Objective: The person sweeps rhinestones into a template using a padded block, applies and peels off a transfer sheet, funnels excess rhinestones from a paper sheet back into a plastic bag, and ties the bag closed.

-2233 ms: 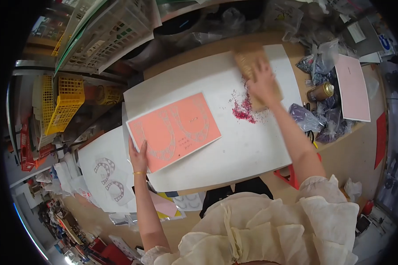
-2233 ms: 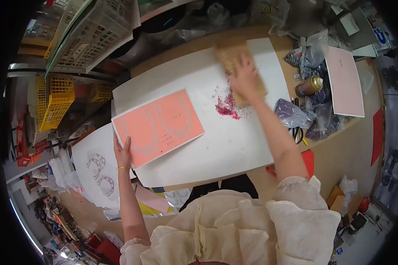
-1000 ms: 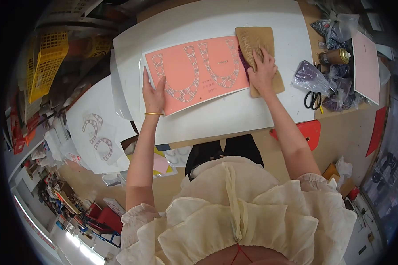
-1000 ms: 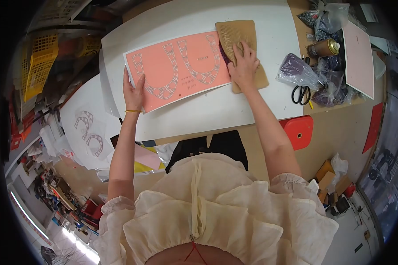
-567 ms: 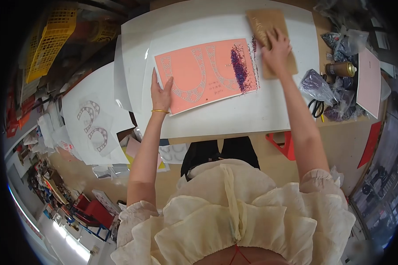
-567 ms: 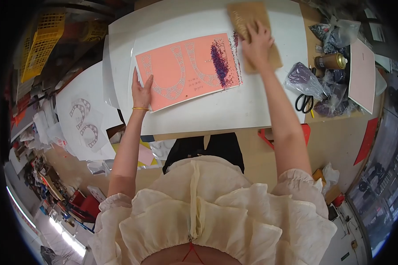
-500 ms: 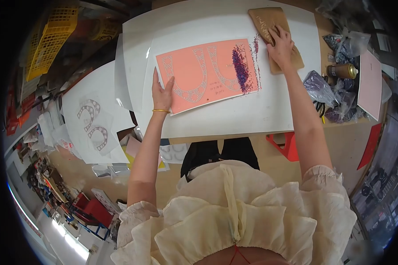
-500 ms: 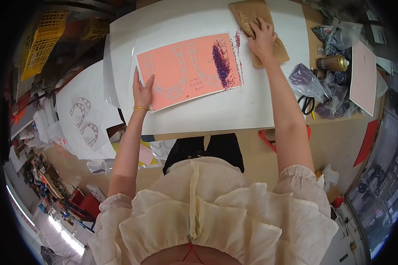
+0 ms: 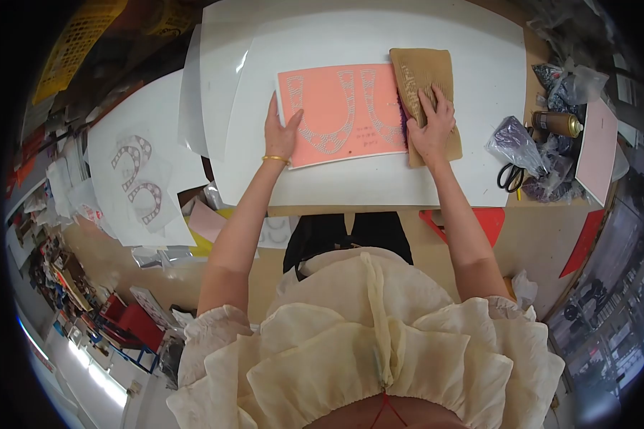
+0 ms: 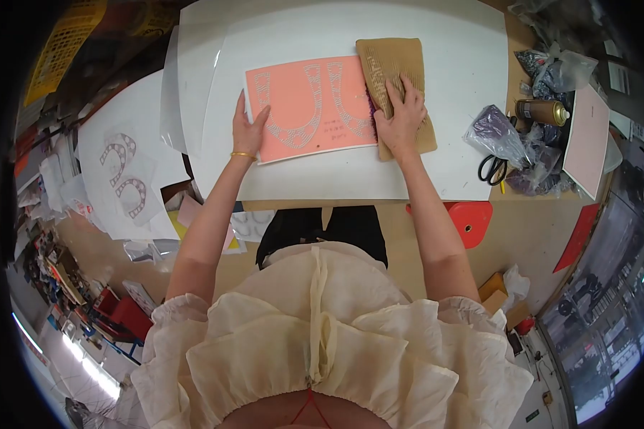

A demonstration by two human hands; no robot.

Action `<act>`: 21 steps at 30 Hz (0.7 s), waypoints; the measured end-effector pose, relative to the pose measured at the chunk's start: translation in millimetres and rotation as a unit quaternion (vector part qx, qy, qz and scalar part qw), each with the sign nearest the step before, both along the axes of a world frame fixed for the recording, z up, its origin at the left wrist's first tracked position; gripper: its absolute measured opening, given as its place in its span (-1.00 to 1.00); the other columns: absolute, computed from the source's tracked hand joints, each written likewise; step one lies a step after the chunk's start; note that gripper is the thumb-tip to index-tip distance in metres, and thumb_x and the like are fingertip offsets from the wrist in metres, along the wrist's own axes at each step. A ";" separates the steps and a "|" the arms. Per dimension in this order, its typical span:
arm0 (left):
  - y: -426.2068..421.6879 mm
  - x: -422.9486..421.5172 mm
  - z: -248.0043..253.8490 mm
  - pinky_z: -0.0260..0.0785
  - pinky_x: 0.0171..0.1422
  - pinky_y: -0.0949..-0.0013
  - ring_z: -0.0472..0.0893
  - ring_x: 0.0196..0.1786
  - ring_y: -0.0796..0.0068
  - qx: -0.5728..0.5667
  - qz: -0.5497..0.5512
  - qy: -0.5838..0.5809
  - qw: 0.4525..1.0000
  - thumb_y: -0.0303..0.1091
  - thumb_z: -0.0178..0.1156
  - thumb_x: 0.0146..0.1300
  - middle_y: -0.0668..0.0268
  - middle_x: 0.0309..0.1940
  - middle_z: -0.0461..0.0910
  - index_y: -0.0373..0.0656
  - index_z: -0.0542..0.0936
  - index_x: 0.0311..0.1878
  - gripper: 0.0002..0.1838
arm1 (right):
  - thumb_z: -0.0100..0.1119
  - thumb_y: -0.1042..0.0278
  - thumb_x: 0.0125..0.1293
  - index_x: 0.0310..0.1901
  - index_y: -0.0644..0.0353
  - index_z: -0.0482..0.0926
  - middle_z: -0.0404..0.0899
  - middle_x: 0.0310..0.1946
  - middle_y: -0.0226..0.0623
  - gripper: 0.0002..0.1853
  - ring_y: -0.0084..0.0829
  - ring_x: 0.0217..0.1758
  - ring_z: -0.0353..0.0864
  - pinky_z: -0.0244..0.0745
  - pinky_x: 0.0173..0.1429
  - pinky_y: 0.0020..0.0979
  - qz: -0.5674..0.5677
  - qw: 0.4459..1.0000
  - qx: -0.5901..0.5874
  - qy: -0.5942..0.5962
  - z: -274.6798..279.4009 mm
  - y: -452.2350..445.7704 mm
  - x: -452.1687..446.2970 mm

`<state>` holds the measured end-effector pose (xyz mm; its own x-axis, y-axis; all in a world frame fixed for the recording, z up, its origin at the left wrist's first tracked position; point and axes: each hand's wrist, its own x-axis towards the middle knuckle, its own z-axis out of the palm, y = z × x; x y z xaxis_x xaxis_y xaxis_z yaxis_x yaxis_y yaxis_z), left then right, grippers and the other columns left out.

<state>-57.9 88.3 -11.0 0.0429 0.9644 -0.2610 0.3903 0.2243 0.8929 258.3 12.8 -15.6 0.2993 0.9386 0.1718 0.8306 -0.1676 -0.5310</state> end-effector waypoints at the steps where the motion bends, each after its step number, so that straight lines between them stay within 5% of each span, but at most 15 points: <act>1: 1.4 2.4 -6.2 0.57 0.11 0.40 0.63 0.06 0.29 -0.029 0.008 -0.011 0.999 -0.40 0.27 0.30 -0.05 0.25 0.47 -0.32 0.12 0.51 -0.22 | 0.23 0.34 -0.03 0.26 -0.06 0.55 0.26 0.43 -0.31 -0.32 -0.15 0.36 0.26 0.15 0.36 -0.05 -0.010 1.000 0.002 -0.003 -1.2 -0.8 -6.7; 8: 2.1 39.5 -8.7 0.48 0.20 0.31 0.63 0.08 0.19 0.029 0.026 -0.012 0.999 -0.41 0.30 0.24 -0.04 0.16 0.54 -0.30 0.32 0.41 -0.32 | 0.25 0.33 -0.03 0.26 -0.02 0.55 0.26 0.43 -0.27 -0.33 -0.12 0.35 0.25 0.14 0.37 -0.04 0.002 1.000 -0.019 -0.009 4.5 7.0 -39.7; 12: -14.6 19.7 19.5 0.41 0.28 0.32 0.60 0.14 0.17 0.142 -0.107 0.259 0.949 -0.41 0.26 0.25 0.00 0.16 0.56 -0.26 0.44 0.31 -0.46 | 0.26 0.37 -0.01 0.27 -0.08 0.55 0.27 0.42 -0.31 -0.33 -0.15 0.35 0.26 0.19 0.39 -0.07 0.002 1.000 -0.014 0.005 26.5 4.5 -24.9; 15: -62.2 -13.3 17.2 0.35 0.35 0.28 0.54 0.25 0.17 0.004 -0.262 0.240 0.935 -0.39 0.20 0.30 0.09 0.23 0.52 -0.25 0.52 0.23 -0.57 | 0.27 0.33 -0.01 0.26 -0.05 0.55 0.27 0.41 -0.28 -0.34 -0.13 0.34 0.26 0.19 0.36 -0.06 -0.004 1.000 -0.026 0.012 16.0 1.5 -31.5; 17: -95.7 -23.2 -6.0 0.25 0.45 0.20 0.41 0.40 0.17 0.220 -0.293 0.233 0.901 -0.37 0.12 0.36 0.13 0.32 0.44 -0.26 0.48 0.26 -0.57 | 0.27 0.30 -0.02 0.25 -0.02 0.56 0.27 0.41 -0.24 -0.35 -0.10 0.33 0.25 0.20 0.33 -0.05 -0.014 0.999 -0.036 0.021 7.1 1.2 -36.1; 21: -101.3 -23.0 3.0 0.21 0.47 0.22 0.34 0.45 0.15 0.250 -0.313 0.293 0.868 -0.35 0.14 0.36 0.13 0.34 0.39 -0.29 0.44 0.31 -0.52 | 0.28 0.28 0.00 0.25 -0.03 0.55 0.26 0.41 -0.23 -0.35 -0.10 0.33 0.25 0.19 0.34 -0.03 0.027 0.998 -0.028 0.050 2.6 6.7 -75.8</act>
<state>-80.9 -13.0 -8.0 0.6006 0.7990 0.0300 0.7158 -0.5540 0.4251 182.5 19.4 -13.1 0.2618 0.9608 0.0910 0.7825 -0.1561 -0.6028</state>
